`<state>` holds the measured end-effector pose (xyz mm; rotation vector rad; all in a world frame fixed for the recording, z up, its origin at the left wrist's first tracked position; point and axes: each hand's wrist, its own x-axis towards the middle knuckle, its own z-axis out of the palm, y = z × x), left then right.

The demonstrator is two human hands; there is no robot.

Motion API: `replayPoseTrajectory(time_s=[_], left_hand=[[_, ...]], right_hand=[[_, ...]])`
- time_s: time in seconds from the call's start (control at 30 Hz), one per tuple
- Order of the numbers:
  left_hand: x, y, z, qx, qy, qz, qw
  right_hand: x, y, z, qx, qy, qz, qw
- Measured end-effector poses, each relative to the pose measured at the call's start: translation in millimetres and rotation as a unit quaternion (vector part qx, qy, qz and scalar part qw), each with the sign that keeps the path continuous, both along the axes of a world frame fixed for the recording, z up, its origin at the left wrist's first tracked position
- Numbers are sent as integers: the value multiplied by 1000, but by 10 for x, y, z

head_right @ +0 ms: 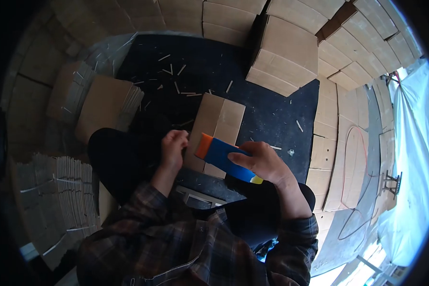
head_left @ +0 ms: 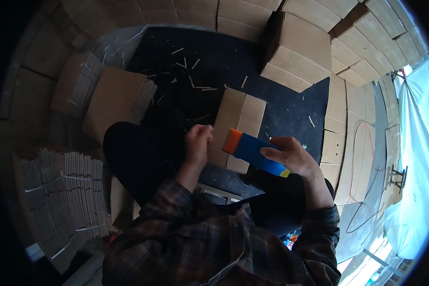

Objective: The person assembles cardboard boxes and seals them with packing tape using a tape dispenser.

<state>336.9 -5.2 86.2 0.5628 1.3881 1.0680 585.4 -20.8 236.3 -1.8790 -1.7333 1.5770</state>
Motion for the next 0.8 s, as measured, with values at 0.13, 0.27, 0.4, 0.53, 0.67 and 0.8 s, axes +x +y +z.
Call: replayPoseTrajectory(time_s=[0.13,0.27,0.4,0.53,0.67,0.8], left_hand=[[-282,28,-289,3,85,36,996],[-323,-5,-483,-22,152,19,988],[-341,-4,-618,-31,154,35,987],[-338,-40,-1039,-4,190,27,981],[-193,-83,-1105,-105,203,-43,972],[-123,-173,-1497,-135,152,-38,978]], right_hand=[[-82,38,-28,-30,-61,48,997],[-243,95,-29,-58,-127,52,989],[-415,219,-68,-91,-165,89,978],[-537,312,-304,-66,-233,146,959],[-582,365,-448,-43,-287,174,941],[-600,367,-386,-42,-280,154,947]])
